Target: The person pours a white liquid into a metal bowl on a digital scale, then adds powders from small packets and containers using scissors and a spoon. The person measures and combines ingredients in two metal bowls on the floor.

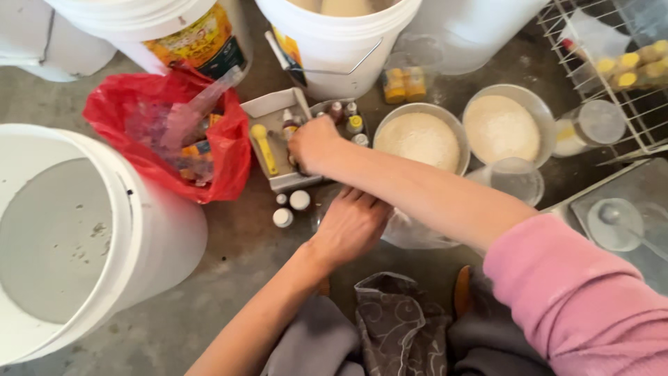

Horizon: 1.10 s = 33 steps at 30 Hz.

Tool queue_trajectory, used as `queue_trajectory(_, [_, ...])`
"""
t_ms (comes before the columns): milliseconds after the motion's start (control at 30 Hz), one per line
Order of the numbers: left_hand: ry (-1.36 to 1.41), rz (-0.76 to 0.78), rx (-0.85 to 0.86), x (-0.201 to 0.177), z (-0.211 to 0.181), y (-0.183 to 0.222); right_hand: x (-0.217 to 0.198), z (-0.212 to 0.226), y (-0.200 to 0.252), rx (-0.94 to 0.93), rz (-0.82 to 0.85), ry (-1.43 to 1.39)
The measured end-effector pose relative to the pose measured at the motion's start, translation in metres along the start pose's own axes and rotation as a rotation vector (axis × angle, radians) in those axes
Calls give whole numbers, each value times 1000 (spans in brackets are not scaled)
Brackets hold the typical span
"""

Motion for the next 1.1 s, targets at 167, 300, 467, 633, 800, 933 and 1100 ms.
queue_trajectory(167, [124,185,-39,0,7,-2,-20,-47,24,94,-37,-162])
queue_trajectory(300, [178,257,-50,-7,8,-13,-37,-132,121,-47,-162,-419])
queue_trajectory(467, [205,315,115,3,-14,-52,7,-182,290,304,-146,-988])
queue_trajectory(633, [93,401,305,67,-58,-105,77,-189,378,383,-316,-1455])
queue_trajectory(800, [185,435,338,83,-65,-117,126,-207,426,373,-394,-1562])
queue_trajectory(933, [455,455,242,72,-64,-114,136,-205,432,435,-377,-1515])
queue_trajectory(1100, [295,574,211,59,-55,-115,135,-169,379,396,-244,-1317])
Point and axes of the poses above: each hand's wrist, its own y-axis away from the middle knuckle, its own x-axis out of the palm, z = x × y, the point moved 2 cm from there along -y, towards the middle knuckle, and after that the axes turned 6 degrees about z, right-handed, at the moved point
